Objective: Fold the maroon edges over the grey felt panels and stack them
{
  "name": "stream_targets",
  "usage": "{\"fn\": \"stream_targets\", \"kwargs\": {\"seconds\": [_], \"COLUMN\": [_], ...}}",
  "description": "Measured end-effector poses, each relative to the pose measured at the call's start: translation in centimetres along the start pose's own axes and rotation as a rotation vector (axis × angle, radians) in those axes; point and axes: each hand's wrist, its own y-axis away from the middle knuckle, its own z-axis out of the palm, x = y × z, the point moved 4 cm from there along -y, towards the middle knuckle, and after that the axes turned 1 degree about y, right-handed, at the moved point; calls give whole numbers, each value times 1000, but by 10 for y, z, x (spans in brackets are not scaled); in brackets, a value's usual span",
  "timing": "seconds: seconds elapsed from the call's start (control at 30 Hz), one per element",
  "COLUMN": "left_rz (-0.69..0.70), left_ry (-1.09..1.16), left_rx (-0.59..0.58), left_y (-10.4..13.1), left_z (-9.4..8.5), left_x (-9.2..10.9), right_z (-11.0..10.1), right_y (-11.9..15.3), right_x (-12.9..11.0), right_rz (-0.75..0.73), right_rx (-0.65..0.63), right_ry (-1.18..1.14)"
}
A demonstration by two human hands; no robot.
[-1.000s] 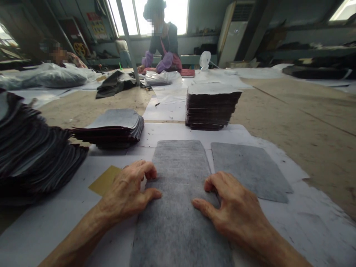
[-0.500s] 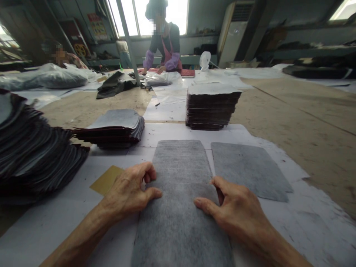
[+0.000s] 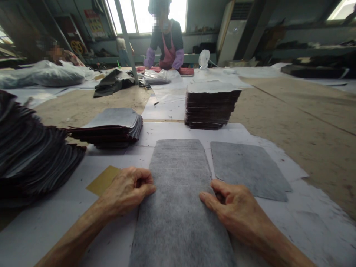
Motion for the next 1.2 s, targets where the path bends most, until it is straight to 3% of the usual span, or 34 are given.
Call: {"fn": "stream_targets", "kwargs": {"seconds": [0.33, 0.43, 0.5, 0.57, 0.63, 0.83, 0.93, 1.07, 1.2], "left_rz": [-7, -9, 62, 136, 142, 23, -34, -109, -94], "left_ry": [-80, -135, -147, -136, -114, 64, 58, -41, -64], "left_rx": [16, 105, 227, 288, 262, 147, 105, 81, 32], "left_y": [0, 0, 0, 0, 0, -1, -2, -4, -6], "left_z": [4, 3, -1, -3, -2, 1, 1, -1, -1], "left_x": [-3, -6, -5, -4, -5, -8, -8, -9, -11], "right_z": [0, -7, -12, -15, -14, -8, -5, -3, -3], "right_y": [2, 3, 4, 4, 1, -7, -9, -8, -8], "right_x": [-1, -1, -4, -6, -5, 4, 6, 9, 10], "right_rz": [17, 5, -94, -200, -220, 10, 44, 83, 114], "right_rx": [-32, 113, 235, 273, 226, 13, -69, -125, -141], "right_ry": [12, 90, 95, 69, 43, 46, 49, 15, -10]}}
